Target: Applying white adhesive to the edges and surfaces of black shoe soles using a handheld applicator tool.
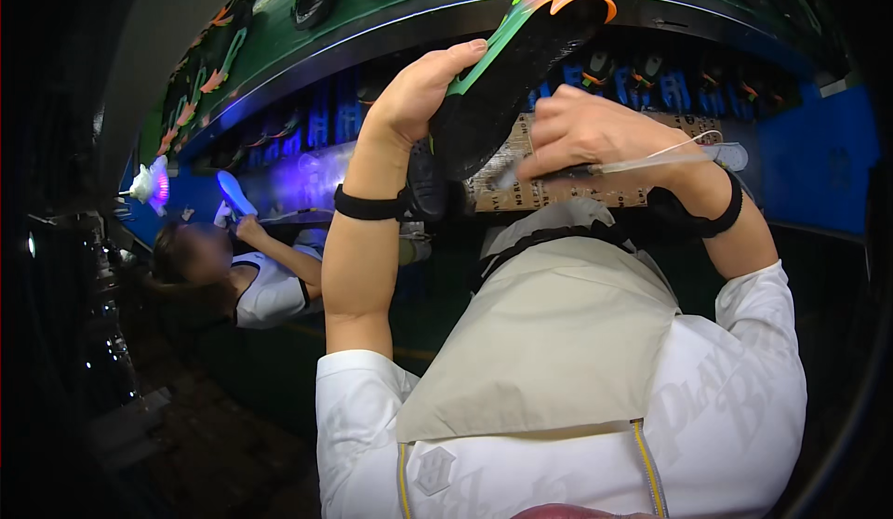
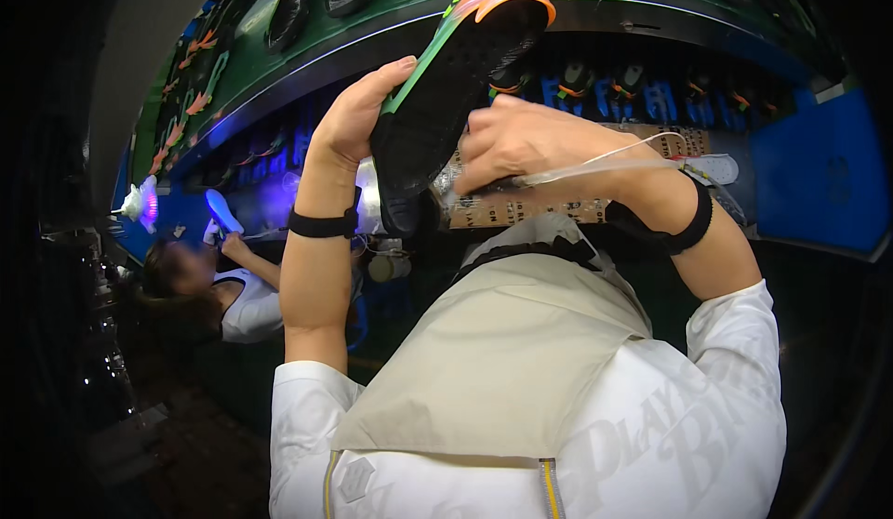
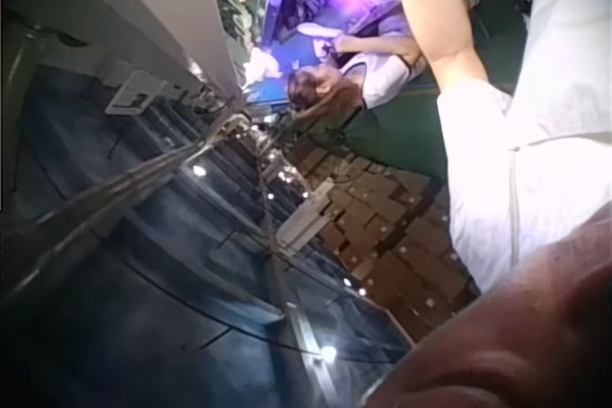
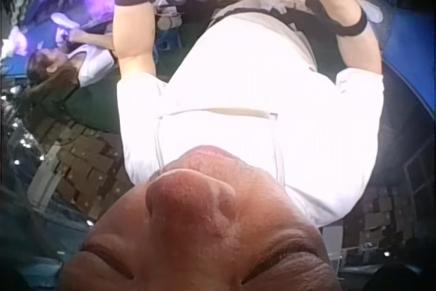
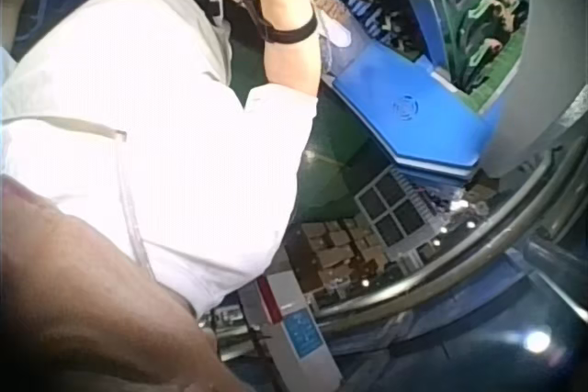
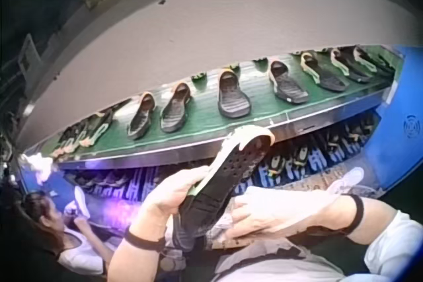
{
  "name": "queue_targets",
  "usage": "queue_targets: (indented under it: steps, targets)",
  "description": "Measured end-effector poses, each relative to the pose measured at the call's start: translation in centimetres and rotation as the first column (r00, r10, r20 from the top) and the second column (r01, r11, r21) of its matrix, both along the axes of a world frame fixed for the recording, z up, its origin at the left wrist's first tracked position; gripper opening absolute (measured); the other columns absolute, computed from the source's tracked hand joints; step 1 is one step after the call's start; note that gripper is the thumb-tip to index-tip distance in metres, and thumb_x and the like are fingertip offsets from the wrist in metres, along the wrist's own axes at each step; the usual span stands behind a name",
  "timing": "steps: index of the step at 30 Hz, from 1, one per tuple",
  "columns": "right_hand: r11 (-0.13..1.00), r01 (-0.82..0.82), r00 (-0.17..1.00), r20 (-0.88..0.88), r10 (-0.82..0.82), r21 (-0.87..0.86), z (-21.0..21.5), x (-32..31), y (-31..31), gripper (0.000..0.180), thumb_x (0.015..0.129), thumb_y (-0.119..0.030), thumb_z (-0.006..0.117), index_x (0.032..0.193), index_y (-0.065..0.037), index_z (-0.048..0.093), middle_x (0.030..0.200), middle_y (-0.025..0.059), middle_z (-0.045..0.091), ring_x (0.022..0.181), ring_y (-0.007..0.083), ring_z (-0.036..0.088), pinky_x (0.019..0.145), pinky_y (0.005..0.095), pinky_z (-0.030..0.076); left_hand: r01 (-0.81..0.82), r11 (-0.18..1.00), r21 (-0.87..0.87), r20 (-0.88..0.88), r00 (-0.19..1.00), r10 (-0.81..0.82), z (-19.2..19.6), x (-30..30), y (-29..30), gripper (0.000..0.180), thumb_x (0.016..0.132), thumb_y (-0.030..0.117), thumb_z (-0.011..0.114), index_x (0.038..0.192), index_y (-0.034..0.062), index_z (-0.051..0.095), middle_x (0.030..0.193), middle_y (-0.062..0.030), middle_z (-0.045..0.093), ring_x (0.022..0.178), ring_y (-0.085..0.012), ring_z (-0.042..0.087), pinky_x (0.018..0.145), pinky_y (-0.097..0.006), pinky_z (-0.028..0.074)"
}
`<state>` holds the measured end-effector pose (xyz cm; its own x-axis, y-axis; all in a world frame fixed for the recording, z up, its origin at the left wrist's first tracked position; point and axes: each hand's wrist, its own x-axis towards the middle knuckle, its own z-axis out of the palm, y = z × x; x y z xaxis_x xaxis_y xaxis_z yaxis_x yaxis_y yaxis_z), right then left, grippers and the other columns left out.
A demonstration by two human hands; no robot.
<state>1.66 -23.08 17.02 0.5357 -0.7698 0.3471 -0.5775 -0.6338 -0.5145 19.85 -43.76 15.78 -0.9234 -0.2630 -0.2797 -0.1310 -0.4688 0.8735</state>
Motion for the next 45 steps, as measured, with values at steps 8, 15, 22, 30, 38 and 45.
queue_targets:
  steps: [8, 15, 22, 30, 38, 45]
  targets:
    - [0.982, 0.141, 0.983, 0.104, -0.154, 0.124, -0.7, 1.5, -0.1, 0.034, 0.091, -0.019, 0.083, 0.124, -0.012, 0.078, 0.111, 0.0035, 0.074, 0.113, 0.0248, 0.063, 0.099, 0.0413, 0.047, 0.002, 0.995, 0.097, -0.194, 0.981, 0.017, -1.6, 0.9, -0.7, 0.055, 0.113, 0.033, 0.037, 0.141, -0.0097, 0.059, 0.125, -0.0298, 0.072, 0.112, -0.0378, 0.075, 0.098, -0.046, 0.064]
    - [0.958, 0.165, 0.78, 0.563, -0.273, 0.236, -1.9, 3.4, -0.3, 0.034, 0.091, -0.019, 0.085, 0.122, -0.006, 0.08, 0.101, 0.0098, 0.077, 0.083, 0.026, 0.065, 0.08, 0.0384, 0.054, 0.05, 0.974, 0.222, -0.393, 0.918, 0.043, -2.2, 2.5, 0.9, 0.071, 0.11, 0.047, 0.031, 0.144, -0.0104, 0.055, 0.125, -0.0383, 0.068, 0.113, -0.0472, 0.073, 0.098, -0.054, 0.063]
    - [0.94, -0.03, 0.826, 0.538, -0.168, 0.34, -2.6, 4.6, 0.0, 0.028, 0.094, -0.022, 0.083, 0.12, -0.01, 0.081, 0.102, 0.0084, 0.08, 0.095, 0.0226, 0.074, 0.085, 0.0368, 0.058, 0.085, 0.909, 0.408, -0.506, 0.85, 0.148, -3.4, 3.4, 0.9, 0.084, 0.107, 0.06, 0.028, 0.15, -0.0088, 0.05, 0.134, -0.0398, 0.062, 0.119, -0.0516, 0.069, 0.098, -0.058, 0.062]
    - [0.874, 0.233, 0.666, 0.584, -0.464, 0.427, -3.0, 1.8, -2.9, 0.023, 0.093, -0.017, 0.082, 0.113, -0.007, 0.084, 0.091, 0.0071, 0.081, 0.082, 0.0126, 0.073, 0.077, 0.0281, 0.058, -0.062, 0.831, 0.554, -0.445, 0.821, 0.358, -5.5, 4.0, 3.1, 0.07, 0.11, 0.045, 0.027, 0.15, -0.0064, 0.053, 0.138, -0.0317, 0.066, 0.123, -0.0446, 0.069, 0.107, -0.057, 0.058]
    - [0.79, 0.605, 0.762, 0.359, -0.538, -0.1, -3.8, -1.0, -6.2, 0.026, 0.091, -0.016, 0.082, 0.116, -0.009, 0.08, 0.094, 0.01, 0.074, 0.082, 0.0278, 0.071, 0.076, 0.0371, 0.059, -0.114, 0.833, 0.541, -0.266, 0.916, 0.299, -8.4, 5.6, 8.0, 0.076, 0.11, 0.052, 0.026, 0.153, -0.0064, 0.049, 0.136, -0.0334, 0.065, 0.12, -0.05, 0.069, 0.103, -0.056, 0.059]
    - [0.998, 0.036, 0.975, 0.216, -0.045, 0.045, -3.2, 2.2, -2.7, 0.039, 0.085, -0.012, 0.085, 0.123, -0.013, 0.08, 0.094, 0.0081, 0.07, 0.092, 0.0296, 0.067, 0.082, 0.0419, 0.056, -0.329, 0.744, 0.581, -0.218, 0.818, 0.532, -9.1, 6.0, 6.0, 0.063, 0.113, 0.044, 0.029, 0.138, -0.0018, 0.064, 0.128, -0.0209, 0.074, 0.114, -0.0336, 0.073, 0.101, -0.048, 0.059]
